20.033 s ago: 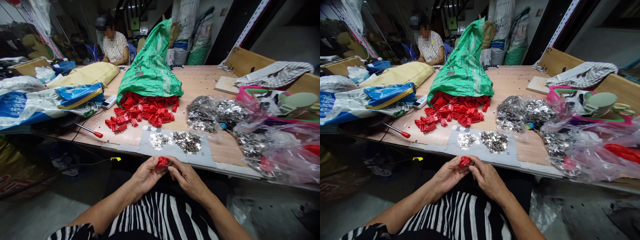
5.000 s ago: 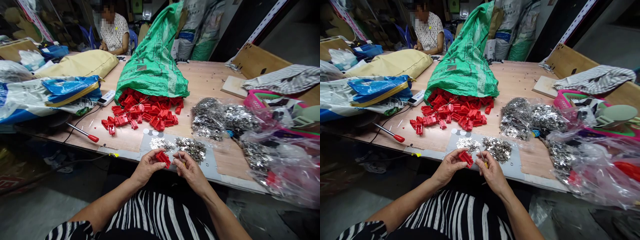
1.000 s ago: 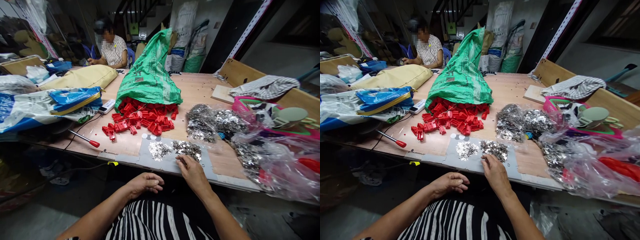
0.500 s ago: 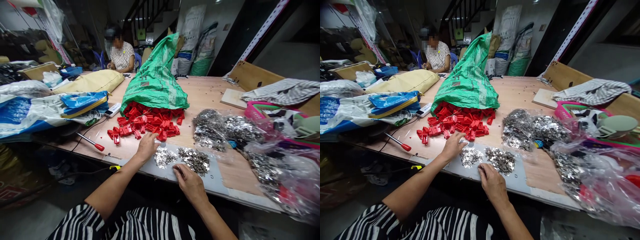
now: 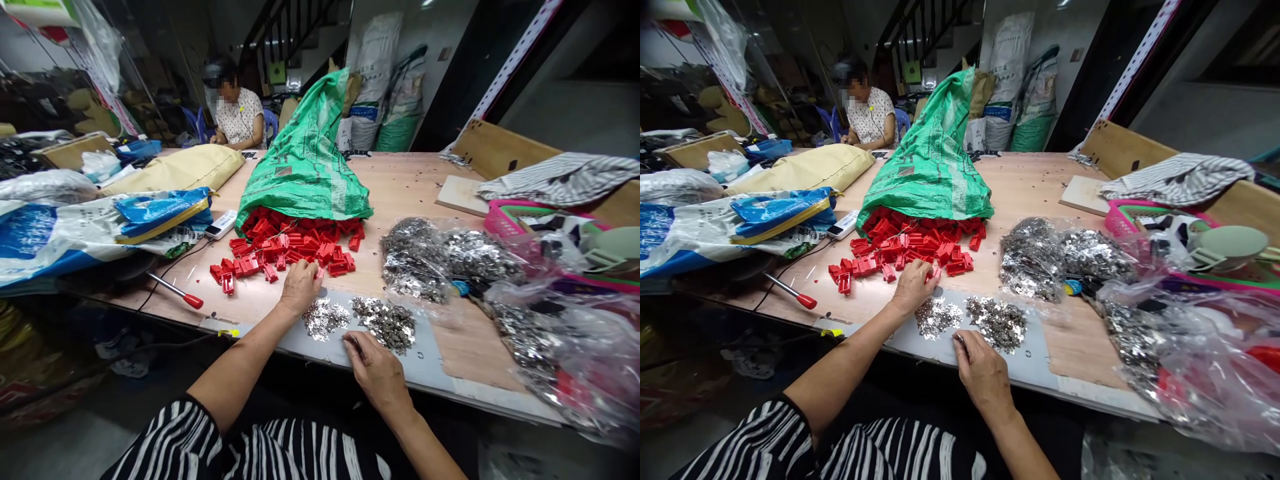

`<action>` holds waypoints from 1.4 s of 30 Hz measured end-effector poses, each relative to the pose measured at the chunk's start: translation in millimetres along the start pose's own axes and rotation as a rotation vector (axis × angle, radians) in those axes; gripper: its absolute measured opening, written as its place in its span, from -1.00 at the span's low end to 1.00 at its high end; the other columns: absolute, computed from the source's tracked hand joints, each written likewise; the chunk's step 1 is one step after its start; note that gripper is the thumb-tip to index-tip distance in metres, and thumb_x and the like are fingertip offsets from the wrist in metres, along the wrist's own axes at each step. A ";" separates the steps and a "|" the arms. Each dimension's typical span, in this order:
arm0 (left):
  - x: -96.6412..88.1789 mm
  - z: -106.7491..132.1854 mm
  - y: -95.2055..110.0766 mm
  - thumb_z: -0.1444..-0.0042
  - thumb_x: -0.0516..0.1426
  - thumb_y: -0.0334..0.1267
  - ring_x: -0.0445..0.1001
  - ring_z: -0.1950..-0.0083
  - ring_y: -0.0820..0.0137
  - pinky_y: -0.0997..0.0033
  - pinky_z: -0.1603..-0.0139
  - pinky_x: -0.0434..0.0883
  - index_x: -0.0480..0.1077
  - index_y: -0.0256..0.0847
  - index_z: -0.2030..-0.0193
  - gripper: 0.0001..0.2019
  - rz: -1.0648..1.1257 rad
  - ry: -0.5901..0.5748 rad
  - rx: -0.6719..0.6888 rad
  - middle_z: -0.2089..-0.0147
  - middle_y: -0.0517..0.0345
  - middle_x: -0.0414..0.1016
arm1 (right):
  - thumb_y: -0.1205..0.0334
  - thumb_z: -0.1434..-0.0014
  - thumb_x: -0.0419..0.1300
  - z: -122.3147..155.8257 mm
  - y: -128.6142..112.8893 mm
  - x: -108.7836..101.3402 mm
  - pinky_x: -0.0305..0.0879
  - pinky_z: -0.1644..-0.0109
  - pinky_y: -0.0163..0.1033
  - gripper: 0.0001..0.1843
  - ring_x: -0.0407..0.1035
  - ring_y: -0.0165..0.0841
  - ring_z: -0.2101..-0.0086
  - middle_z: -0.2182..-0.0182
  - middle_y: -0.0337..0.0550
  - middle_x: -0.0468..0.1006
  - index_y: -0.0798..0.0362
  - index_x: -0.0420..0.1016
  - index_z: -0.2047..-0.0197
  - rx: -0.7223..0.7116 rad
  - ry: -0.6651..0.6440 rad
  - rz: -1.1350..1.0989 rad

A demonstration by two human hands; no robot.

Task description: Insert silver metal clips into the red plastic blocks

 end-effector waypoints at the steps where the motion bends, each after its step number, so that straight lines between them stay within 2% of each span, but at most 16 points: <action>1: -3.2 1.9 -4.6 -0.13 0.14 -0.31 0.34 0.17 0.28 0.33 0.13 0.29 0.40 -0.21 0.31 -0.96 0.011 0.009 -0.008 0.24 0.04 0.37 | 0.21 -0.31 -0.03 0.5 0.4 0.6 0.30 0.21 -0.27 -0.80 0.47 -0.31 0.24 0.25 -0.14 0.56 0.00 0.41 0.16 -0.002 0.004 0.002; 4: -13.0 10.5 -18.5 -0.10 0.14 -0.36 0.36 0.19 0.33 0.36 0.13 0.31 0.37 -0.20 0.34 -0.98 0.048 0.046 -0.036 0.27 0.10 0.37 | 0.20 -0.32 -0.03 1.9 1.5 2.1 0.30 0.23 -0.29 -0.79 0.47 -0.32 0.25 0.25 -0.15 0.56 -0.01 0.41 0.15 -0.011 0.018 0.005; 11: -27.5 46.1 -50.9 -0.10 0.10 -0.41 0.39 0.30 0.41 0.42 0.20 0.34 0.29 -0.18 0.43 -0.89 0.084 0.140 -0.106 0.36 0.19 0.37 | 0.17 -0.32 -0.03 3.4 3.0 2.5 0.31 0.27 -0.32 -0.79 0.48 -0.36 0.29 0.26 -0.18 0.57 -0.03 0.41 0.14 -0.046 0.069 -0.001; 15: -37.0 56.2 -62.9 -0.11 0.07 -0.42 0.40 0.24 0.34 0.34 0.16 0.36 0.30 -0.19 0.31 -0.94 0.061 0.208 -0.143 0.31 0.13 0.41 | 0.18 -0.32 -0.03 3.6 3.8 3.5 0.32 0.28 -0.32 -0.79 0.49 -0.36 0.31 0.28 -0.19 0.57 -0.02 0.41 0.16 -0.065 0.082 0.001; 18: -42.3 43.1 -50.1 -0.13 0.10 -0.35 0.38 0.02 0.27 0.25 -0.05 0.33 0.32 -0.20 0.10 -0.82 0.051 0.234 -0.080 0.11 0.03 0.44 | 0.17 -0.32 -0.03 3.3 4.8 4.8 0.33 0.29 -0.33 -0.79 0.49 -0.36 0.31 0.28 -0.19 0.57 -0.02 0.41 0.16 -0.072 0.084 0.003; 21: -35.3 15.2 -14.4 -0.12 0.15 -0.21 0.26 -0.18 0.22 0.18 -0.25 0.19 0.26 -0.18 -0.13 -0.58 0.005 0.176 0.076 -0.10 -0.02 0.36 | 0.17 -0.32 -0.03 2.7 6.3 5.9 0.34 0.28 -0.33 -0.78 0.50 -0.36 0.30 0.27 -0.18 0.58 -0.02 0.42 0.15 -0.072 0.089 0.003; 25: -1.6 -26.6 39.1 -0.12 0.13 -0.01 0.09 -0.32 0.13 0.04 -0.32 0.09 0.18 -0.10 -0.24 -0.43 -0.101 -0.029 0.233 -0.27 -0.02 0.21 | 0.18 -0.31 -0.04 1.8 7.8 5.9 0.36 0.27 -0.32 -0.77 0.50 -0.35 0.29 0.27 -0.16 0.58 -0.01 0.43 0.15 -0.082 0.115 0.012; 28: 25.9 -54.0 61.2 -0.10 0.12 0.06 -0.04 -0.38 0.05 -0.23 -0.32 -0.07 0.17 -0.05 -0.26 -0.40 -0.194 -0.188 0.311 -0.34 -0.01 0.13 | 0.18 -0.31 -0.03 0.9 8.5 5.4 0.37 0.29 -0.32 -0.77 0.51 -0.35 0.30 0.28 -0.17 0.58 -0.01 0.43 0.16 -0.091 0.124 0.018; 31: 40.8 -76.4 59.2 -0.01 0.10 0.23 -0.14 -0.39 -0.07 -0.45 -0.25 -0.22 0.24 0.02 -0.22 -0.34 -0.267 -0.335 0.301 -0.35 0.02 0.11 | 0.18 -0.30 -0.03 -0.1 9.0 4.1 0.38 0.29 -0.32 -0.78 0.51 -0.35 0.31 0.29 -0.17 0.58 -0.02 0.43 0.17 -0.093 0.131 0.003; 34: 40.2 -89.4 42.8 0.08 0.12 0.30 -0.03 -0.32 -0.12 -0.51 -0.21 -0.27 0.39 -0.02 -0.07 -0.36 -0.319 -0.389 0.192 -0.22 -0.03 0.30 | 0.18 -0.30 -0.03 -0.5 9.3 3.1 0.38 0.28 -0.32 -0.78 0.51 -0.36 0.31 0.27 -0.17 0.58 -0.02 0.43 0.17 -0.092 0.138 -0.012; 36: 35.8 -89.4 33.6 0.04 0.13 0.20 0.10 -0.25 -0.05 -0.46 -0.23 -0.27 0.47 -0.08 0.04 -0.48 -0.328 -0.378 0.161 -0.10 -0.05 0.41 | 0.18 -0.31 -0.02 -0.1 10.1 3.3 0.39 0.28 -0.31 -0.78 0.51 -0.35 0.30 0.26 -0.17 0.58 -0.02 0.43 0.16 -0.086 0.136 -0.015; 39: 28.3 -78.5 24.1 -0.09 0.10 -0.07 0.22 -0.16 0.09 -0.35 -0.29 -0.26 0.49 -0.14 0.11 -0.70 -0.325 -0.331 0.125 -0.01 -0.03 0.47 | 0.17 -0.31 -0.02 0.7 11.5 4.4 0.38 0.27 -0.30 -0.79 0.51 -0.35 0.29 0.25 -0.17 0.58 -0.02 0.42 0.15 -0.079 0.128 -0.022; 42: 19.6 -62.3 15.8 -0.11 0.07 -0.23 0.27 -0.11 0.15 -0.27 -0.31 -0.22 0.50 -0.16 0.12 -0.75 -0.319 -0.273 0.053 0.01 -0.01 0.48 | 0.17 -0.31 -0.02 1.0 12.1 4.5 0.38 0.25 -0.30 -0.79 0.50 -0.34 0.28 0.26 -0.17 0.58 -0.02 0.42 0.14 -0.085 0.126 -0.031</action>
Point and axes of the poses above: each hand's wrist, its own z-axis away from the middle knuckle, its own x-axis out of the palm, y = z × x, the point moved 4 cm from there along -z, towards the middle knuckle
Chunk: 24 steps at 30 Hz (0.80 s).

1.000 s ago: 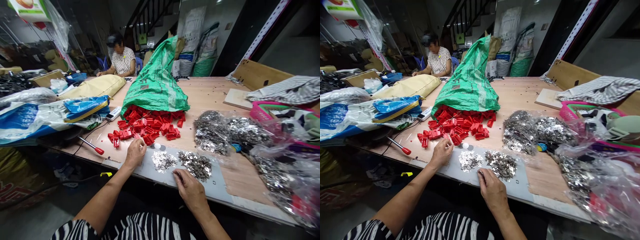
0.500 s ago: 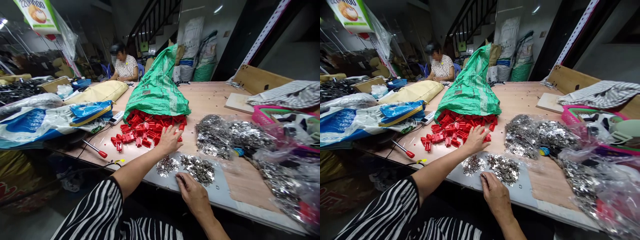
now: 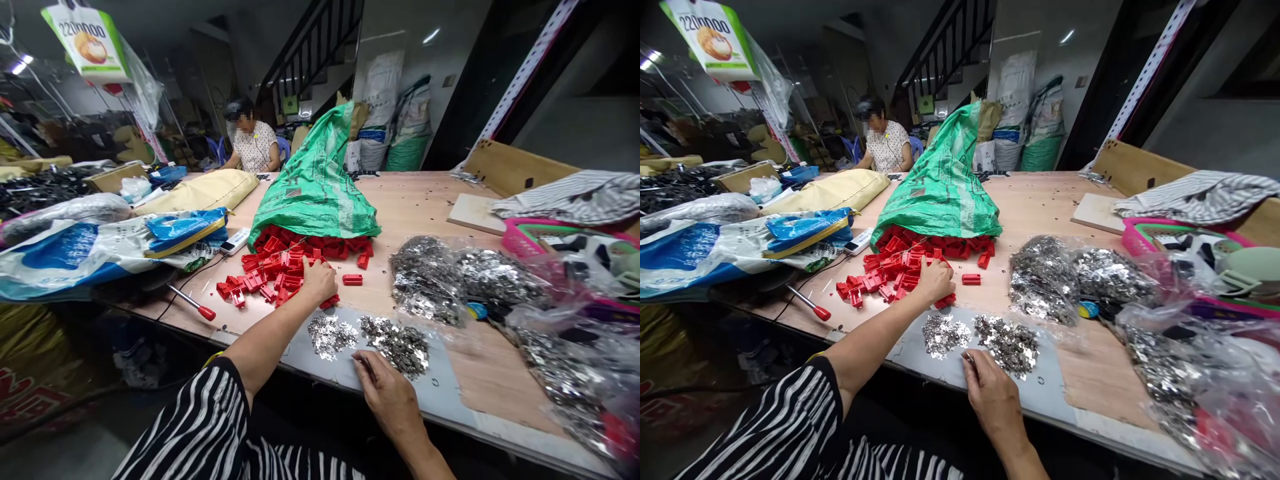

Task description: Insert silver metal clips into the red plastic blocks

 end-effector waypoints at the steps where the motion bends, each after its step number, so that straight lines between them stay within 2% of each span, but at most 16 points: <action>1: -0.7 6.3 -3.3 -0.11 0.07 -0.24 0.28 -0.10 0.15 -0.25 -0.31 -0.21 0.50 -0.16 0.12 -0.75 0.006 0.016 -0.029 0.02 0.00 0.48 | 0.16 -0.31 -0.02 -0.2 -0.1 -0.2 0.38 0.25 -0.30 -0.78 0.51 -0.34 0.28 0.26 -0.17 0.58 -0.02 0.42 0.14 -0.003 0.000 -0.002; 10: -7.2 66.5 -43.2 -0.18 0.06 -0.09 0.32 -0.06 0.16 -0.17 -0.29 -0.08 0.47 -0.11 0.17 -0.77 0.054 0.125 -0.305 0.06 0.04 0.49 | 0.15 -0.30 -0.02 -2.3 -3.5 -3.3 0.39 0.27 -0.32 -0.76 0.52 -0.35 0.31 0.27 -0.15 0.59 -0.02 0.44 0.17 -0.018 0.018 0.005; 18: -16.3 107.1 -68.9 -0.13 0.15 -0.12 0.32 -0.07 0.19 0.02 -0.21 0.09 0.45 -0.12 0.22 -0.84 0.108 0.143 -0.372 0.08 0.08 0.49 | 0.13 -0.31 -0.03 -1.5 -2.1 -2.6 0.39 0.26 -0.29 -0.77 0.51 -0.32 0.29 0.26 -0.13 0.60 -0.03 0.42 0.15 -0.016 0.017 0.010; 21: -22.0 109.5 -68.8 -0.14 0.14 -0.10 0.30 -0.11 0.21 0.02 -0.26 0.04 0.44 -0.10 0.15 -0.80 0.132 0.175 -0.338 0.03 0.10 0.48 | 0.13 -0.31 -0.02 -1.7 -1.7 -2.6 0.38 0.27 -0.30 -0.77 0.52 -0.32 0.29 0.26 -0.14 0.60 -0.03 0.43 0.15 -0.018 0.010 0.012; 24: -23.9 97.2 -54.8 -0.14 0.12 -0.03 0.21 -0.23 0.21 0.03 -0.30 0.05 0.34 -0.01 -0.09 -0.62 0.173 0.165 -0.175 -0.16 0.12 0.36 | 0.13 -0.31 -0.02 -2.1 -1.7 -2.6 0.38 0.29 -0.31 -0.77 0.52 -0.33 0.29 0.25 -0.15 0.60 -0.03 0.43 0.15 -0.011 -0.003 0.019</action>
Point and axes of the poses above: each hand's wrist, its own z-axis away from the middle knuckle, its own x-axis out of the palm, y = z × x, the point moved 4 cm from there along -z, towards the middle knuckle
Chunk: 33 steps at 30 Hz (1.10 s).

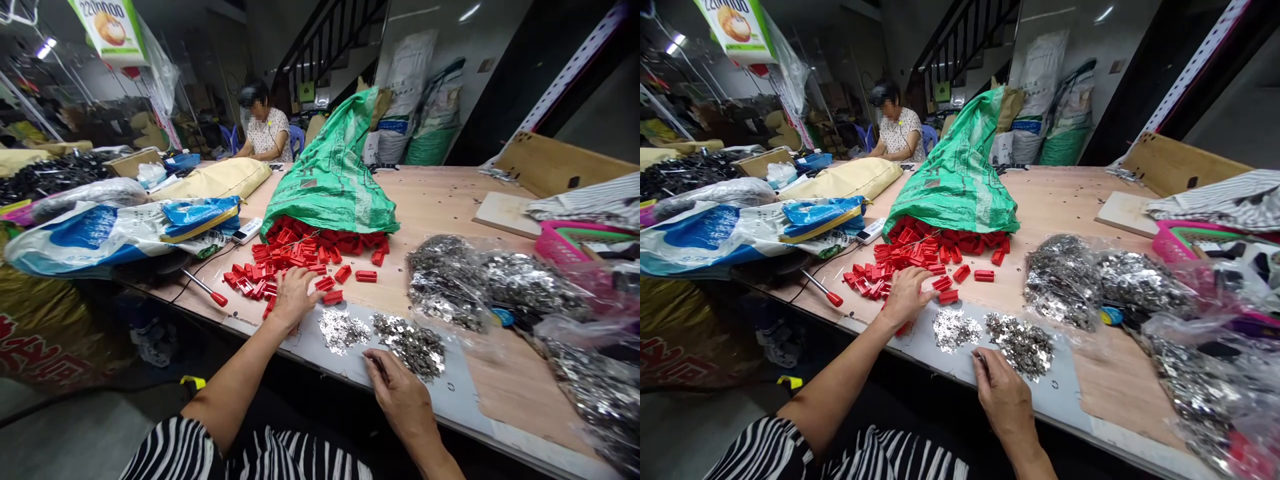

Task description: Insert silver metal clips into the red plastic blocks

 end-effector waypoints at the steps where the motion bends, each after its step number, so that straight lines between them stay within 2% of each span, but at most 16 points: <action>1: 3.8 -5.2 7.7 -0.12 0.13 0.00 0.15 -0.28 0.18 0.03 -0.29 0.07 0.28 0.02 -0.17 -0.54 0.011 -0.044 0.062 -0.24 0.12 0.29 | 0.12 -0.31 -0.02 -0.1 -0.1 -0.2 0.38 0.29 -0.32 -0.77 0.52 -0.33 0.29 0.25 -0.15 0.60 -0.03 0.43 0.15 0.002 -0.003 0.002; 3: 14.6 -17.3 23.7 -0.05 0.17 0.02 0.04 -0.35 0.13 0.03 -0.28 0.12 0.15 0.04 -0.27 -0.37 0.012 -0.161 0.169 -0.36 0.11 0.11 | 0.12 -0.31 -0.02 -0.2 -0.7 -0.8 0.38 0.29 -0.32 -0.77 0.52 -0.33 0.30 0.25 -0.15 0.60 -0.03 0.43 0.16 0.003 0.000 0.001; 6: 31.3 -36.8 42.6 -0.03 0.16 -0.14 -0.02 -0.38 0.13 0.06 -0.26 0.17 0.03 0.05 -0.33 -0.30 -0.034 -0.278 0.238 -0.41 0.12 -0.02 | 0.13 -0.31 -0.02 -0.3 -1.9 -2.2 0.38 0.27 -0.32 -0.77 0.52 -0.34 0.29 0.26 -0.15 0.59 -0.03 0.42 0.17 -0.002 0.008 -0.007; 9: 42.8 -53.4 50.6 -0.02 0.12 -0.25 0.05 -0.34 0.08 -0.02 -0.20 0.21 0.13 0.05 -0.28 -0.37 -0.068 -0.314 0.222 -0.37 0.08 0.09 | 0.15 -0.30 -0.02 -0.1 -3.3 -3.9 0.39 0.26 -0.32 -0.78 0.52 -0.35 0.30 0.27 -0.16 0.59 -0.03 0.43 0.18 -0.006 0.020 -0.017; 13: 46.5 -62.1 48.4 -0.05 0.08 -0.26 0.18 -0.24 0.03 -0.14 -0.13 0.20 0.35 -0.04 -0.09 -0.58 -0.104 -0.294 0.178 -0.18 -0.04 0.34 | 0.15 -0.29 -0.02 -0.1 -4.8 -5.5 0.40 0.29 -0.32 -0.78 0.52 -0.35 0.33 0.30 -0.15 0.59 -0.03 0.43 0.20 -0.009 0.023 -0.025; 16: 42.6 -58.3 41.8 -0.09 0.04 -0.32 0.25 -0.16 0.08 -0.08 -0.11 0.22 0.38 -0.12 -0.02 -0.66 -0.126 -0.236 0.145 -0.07 -0.05 0.42 | 0.15 -0.30 -0.02 -0.1 -4.8 -5.6 0.40 0.28 -0.31 -0.78 0.52 -0.34 0.33 0.29 -0.14 0.59 -0.03 0.43 0.20 -0.010 0.024 -0.029; 20: 35.3 -46.6 28.7 -0.10 0.00 -0.43 0.36 -0.03 0.16 0.14 -0.01 0.29 0.39 -0.25 0.06 -0.72 -0.150 -0.169 0.065 0.06 -0.09 0.48 | 0.14 -0.28 0.00 0.3 -3.5 -5.0 0.40 0.28 -0.31 -0.79 0.52 -0.33 0.32 0.28 -0.14 0.60 -0.03 0.43 0.19 -0.009 0.035 -0.040; 24: 25.2 -29.0 16.9 -0.12 0.04 -0.38 0.39 0.02 0.20 0.21 -0.03 0.28 0.41 -0.27 0.11 -0.78 -0.167 -0.132 0.031 0.12 -0.08 0.50 | 0.14 -0.29 -0.01 1.2 -2.6 -3.7 0.39 0.28 -0.32 -0.79 0.52 -0.34 0.33 0.27 -0.14 0.60 -0.03 0.43 0.18 -0.003 0.020 -0.035; 30: 8.5 -1.7 3.6 -0.09 0.14 -0.23 0.33 -0.05 0.14 0.01 -0.26 0.06 0.45 -0.20 0.13 -0.79 -0.199 -0.091 -0.012 0.10 -0.04 0.51 | 0.12 -0.30 -0.01 1.9 -3.6 -4.4 0.38 0.30 -0.31 -0.79 0.51 -0.34 0.36 0.28 -0.15 0.59 -0.04 0.41 0.18 0.000 0.004 -0.022; 33: 4.0 3.0 -1.3 -0.05 0.20 -0.12 0.31 -0.06 0.10 -0.09 -0.28 -0.01 0.49 -0.17 0.19 -0.77 -0.209 -0.104 -0.023 0.08 -0.04 0.50 | 0.13 -0.28 0.00 1.6 -4.4 -5.8 0.37 0.33 -0.33 -0.80 0.51 -0.36 0.37 0.29 -0.17 0.60 -0.04 0.42 0.18 0.002 0.017 -0.022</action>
Point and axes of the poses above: each hand's wrist, its own z-axis away from the middle knuckle, its own x-axis out of the palm, y = z × x, the point moved 4 cm from there along -z, towards the middle knuckle
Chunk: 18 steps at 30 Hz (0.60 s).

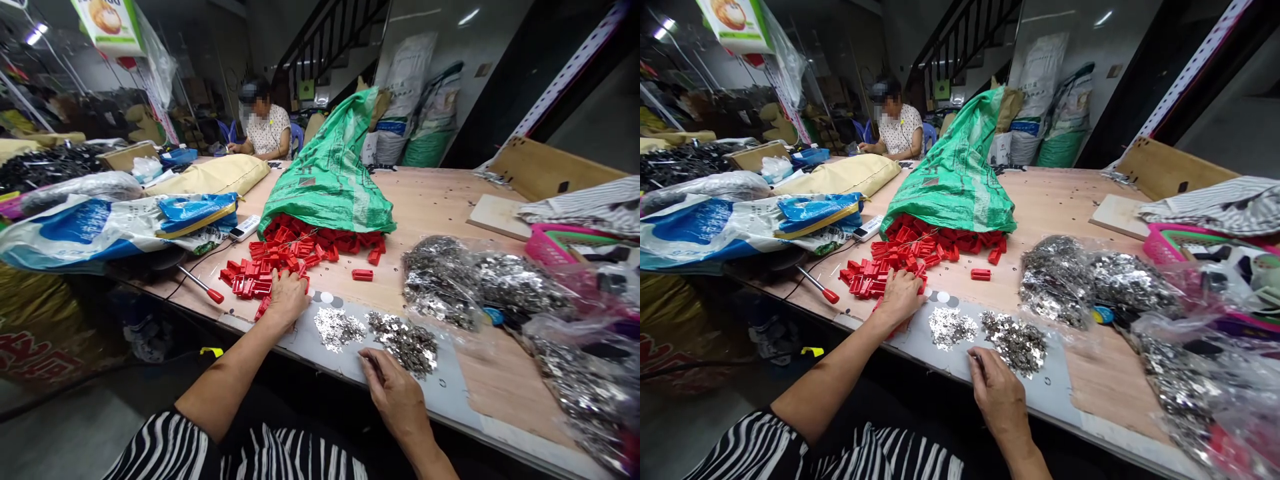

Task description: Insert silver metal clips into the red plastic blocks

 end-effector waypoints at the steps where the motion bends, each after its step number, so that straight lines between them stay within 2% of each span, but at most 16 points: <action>1: -1.0 -0.2 -0.9 -0.04 0.21 -0.09 0.31 -0.07 0.08 -0.11 -0.28 -0.01 0.50 -0.16 0.20 -0.76 -0.003 -0.005 -0.004 0.08 -0.04 0.49 | 0.13 -0.28 0.01 0.0 -0.1 -0.2 0.37 0.33 -0.33 -0.80 0.51 -0.36 0.37 0.29 -0.17 0.59 -0.04 0.43 0.19 -0.001 0.006 -0.003; 5: -8.8 -11.1 6.7 -0.05 0.21 -0.04 0.28 -0.09 0.09 -0.11 -0.28 0.00 0.49 -0.13 0.15 -0.72 0.016 0.049 -0.009 0.04 -0.03 0.44 | 0.14 -0.29 0.00 0.3 0.6 2.0 0.37 0.30 -0.33 -0.80 0.51 -0.37 0.36 0.29 -0.17 0.59 -0.03 0.42 0.18 -0.006 0.000 -0.014; 7: -12.3 -22.4 20.6 -0.08 0.20 -0.06 0.25 -0.12 0.12 -0.08 -0.29 -0.01 0.45 -0.11 0.07 -0.70 0.067 0.097 0.041 0.02 -0.01 0.42 | 0.15 -0.29 0.00 0.6 1.6 3.4 0.37 0.28 -0.32 -0.81 0.50 -0.36 0.33 0.29 -0.17 0.58 -0.03 0.42 0.18 -0.006 -0.003 -0.018; 9: -10.8 -36.4 40.7 -0.10 0.18 -0.09 0.22 -0.16 0.13 -0.06 -0.29 -0.01 0.39 -0.11 -0.01 -0.66 0.125 0.087 0.128 -0.02 -0.01 0.41 | 0.16 -0.29 0.01 1.2 2.4 4.1 0.37 0.26 -0.32 -0.81 0.50 -0.35 0.31 0.28 -0.16 0.58 -0.03 0.42 0.17 -0.007 0.000 -0.024; 14: 10.8 -68.9 91.9 -0.13 0.16 -0.24 0.21 -0.19 0.21 0.02 -0.28 0.04 0.33 -0.09 -0.06 -0.67 0.182 -0.003 0.264 -0.10 0.04 0.40 | 0.19 -0.30 0.00 5.2 2.3 1.9 0.36 0.22 -0.28 -0.82 0.49 -0.33 0.30 0.29 -0.13 0.57 -0.01 0.41 0.16 -0.020 0.006 -0.070; 18: 30.6 -82.2 114.9 -0.14 0.11 -0.35 0.28 -0.15 0.18 -0.01 -0.26 0.05 0.37 -0.20 0.02 -0.75 0.246 -0.064 0.310 -0.04 -0.04 0.44 | 0.21 -0.29 0.02 9.2 2.1 -1.2 0.36 0.20 -0.28 -0.83 0.47 -0.33 0.30 0.31 -0.13 0.56 0.00 0.42 0.17 -0.028 0.019 -0.140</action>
Point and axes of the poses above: each hand's wrist, its own z-axis away from the middle knuckle, its own x-axis out of the palm, y = z × x, the point moved 4 cm from there along -z, towards the middle knuckle
